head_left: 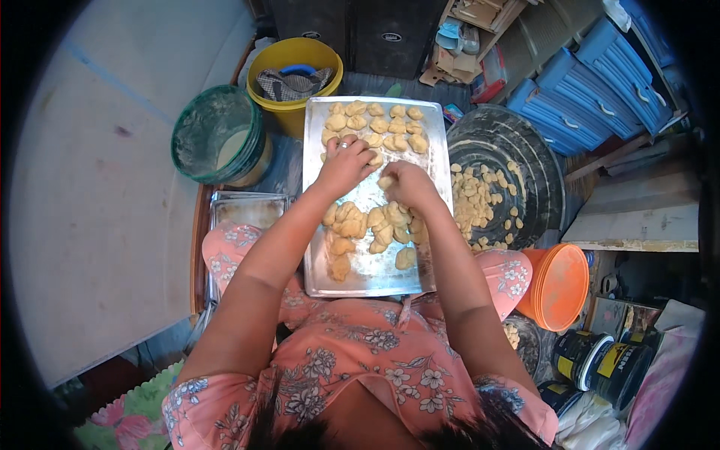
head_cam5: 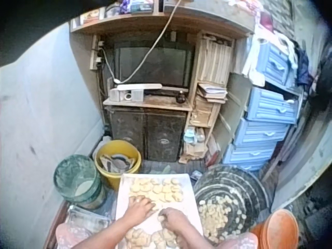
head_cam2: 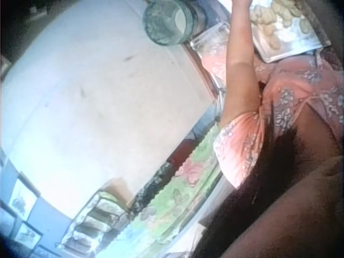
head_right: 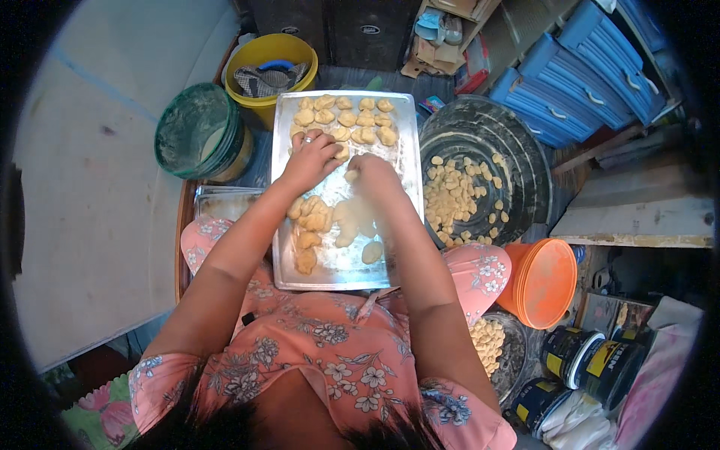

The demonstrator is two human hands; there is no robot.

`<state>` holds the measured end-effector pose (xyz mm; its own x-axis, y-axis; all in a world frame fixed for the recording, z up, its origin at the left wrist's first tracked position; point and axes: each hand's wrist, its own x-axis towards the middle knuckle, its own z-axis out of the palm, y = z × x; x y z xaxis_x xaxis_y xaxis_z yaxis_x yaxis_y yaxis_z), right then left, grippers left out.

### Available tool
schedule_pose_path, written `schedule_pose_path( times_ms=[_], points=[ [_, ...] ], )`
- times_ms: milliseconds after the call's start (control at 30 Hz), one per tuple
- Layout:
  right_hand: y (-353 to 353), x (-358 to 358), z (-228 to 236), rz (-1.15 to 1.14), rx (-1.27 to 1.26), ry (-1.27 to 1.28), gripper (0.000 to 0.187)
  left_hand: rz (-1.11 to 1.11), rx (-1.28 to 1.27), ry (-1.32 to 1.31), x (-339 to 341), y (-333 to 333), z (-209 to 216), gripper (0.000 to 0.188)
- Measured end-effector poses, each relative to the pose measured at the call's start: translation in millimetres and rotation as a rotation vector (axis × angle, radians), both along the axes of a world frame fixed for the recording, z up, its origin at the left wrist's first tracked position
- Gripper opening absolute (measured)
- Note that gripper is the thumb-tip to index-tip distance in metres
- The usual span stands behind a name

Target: The recorder is shaping small pieces of dough and arranging them on a metal baking tray while sitting on the floor.

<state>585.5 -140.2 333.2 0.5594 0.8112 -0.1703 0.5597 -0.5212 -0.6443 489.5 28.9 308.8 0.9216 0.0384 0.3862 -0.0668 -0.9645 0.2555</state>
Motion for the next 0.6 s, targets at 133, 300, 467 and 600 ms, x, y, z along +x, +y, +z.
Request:
schedule_pose_path(
  times_ms=[133,300,467,600],
  points=[
    [2.3,24.3,-17.6,-0.276,0.217,-0.274,0.037,0.060,0.077,0.085,18.8,-10.0,1.8,0.025],
    [-35.7,34.0,-7.4,-0.201,0.197,-0.068,0.035,0.116,0.046,0.087,19.5,-13.4,6.3,0.023],
    [-52.6,53.7,-37.7,-0.050,0.120,0.199,0.028,-0.171,0.064,0.004,33.8,-22.5,-3.3,0.027],
    [-30.0,49.8,-38.2,-0.451,0.413,0.349,0.025,-0.068,0.163,0.165,41.6,-34.1,0.0,0.030]
  ],
)
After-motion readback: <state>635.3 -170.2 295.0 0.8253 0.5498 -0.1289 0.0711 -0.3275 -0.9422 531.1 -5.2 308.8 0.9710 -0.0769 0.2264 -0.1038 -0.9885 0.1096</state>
